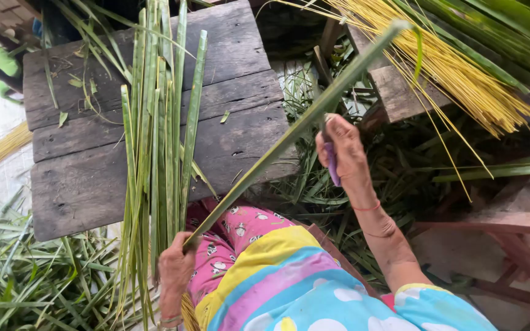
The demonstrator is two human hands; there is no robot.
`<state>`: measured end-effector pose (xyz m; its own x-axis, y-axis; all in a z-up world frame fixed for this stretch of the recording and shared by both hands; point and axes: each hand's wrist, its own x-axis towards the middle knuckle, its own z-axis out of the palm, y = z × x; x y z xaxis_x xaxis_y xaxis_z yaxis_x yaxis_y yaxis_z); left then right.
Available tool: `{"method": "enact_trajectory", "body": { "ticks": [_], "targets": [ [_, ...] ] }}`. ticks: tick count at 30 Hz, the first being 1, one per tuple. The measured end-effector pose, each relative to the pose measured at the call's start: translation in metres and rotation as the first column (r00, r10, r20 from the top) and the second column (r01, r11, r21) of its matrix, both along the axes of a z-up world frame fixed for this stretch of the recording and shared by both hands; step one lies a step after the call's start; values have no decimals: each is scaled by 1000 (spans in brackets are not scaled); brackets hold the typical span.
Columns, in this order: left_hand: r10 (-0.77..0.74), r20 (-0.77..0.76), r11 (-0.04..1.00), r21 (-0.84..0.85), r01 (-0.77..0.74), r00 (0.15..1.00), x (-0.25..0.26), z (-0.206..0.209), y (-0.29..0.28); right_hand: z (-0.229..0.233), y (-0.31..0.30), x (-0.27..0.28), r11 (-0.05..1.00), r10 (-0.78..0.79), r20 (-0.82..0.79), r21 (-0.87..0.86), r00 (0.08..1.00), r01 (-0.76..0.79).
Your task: Stripping the leafy material from the central ribs of long green leaves using a knife
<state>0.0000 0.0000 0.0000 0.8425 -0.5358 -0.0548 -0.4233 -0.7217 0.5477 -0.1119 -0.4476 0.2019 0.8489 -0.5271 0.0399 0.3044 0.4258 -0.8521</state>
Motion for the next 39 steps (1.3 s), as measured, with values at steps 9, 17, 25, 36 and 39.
{"method": "enact_trajectory", "body": {
  "ticks": [9, 17, 25, 36, 39],
  "targets": [
    [126, -516, 938, -217, -272, 847, -26, 76, -101, -114, 67, 0, 944, 163, -319, -225, 934, -241],
    [69, -700, 790, -397, -467, 711, -32, 10, -154, -121, 116, -24, 793, 145, -558, -428, 817, -434],
    [80, -691, 765, -419, -489, 718, -27, 2, -170, -152, 115, -29, 725, 120, -692, -428, 712, -539],
    [299, -373, 794, -413, -446, 878, -44, -41, -185, -177, 110, -23, 687, 195, -706, -398, 681, -608],
    [333, -321, 773, -445, -451, 887, -48, -37, -186, -178, 111, -24, 687, 193, -703, -401, 685, -606]
  ]
}}
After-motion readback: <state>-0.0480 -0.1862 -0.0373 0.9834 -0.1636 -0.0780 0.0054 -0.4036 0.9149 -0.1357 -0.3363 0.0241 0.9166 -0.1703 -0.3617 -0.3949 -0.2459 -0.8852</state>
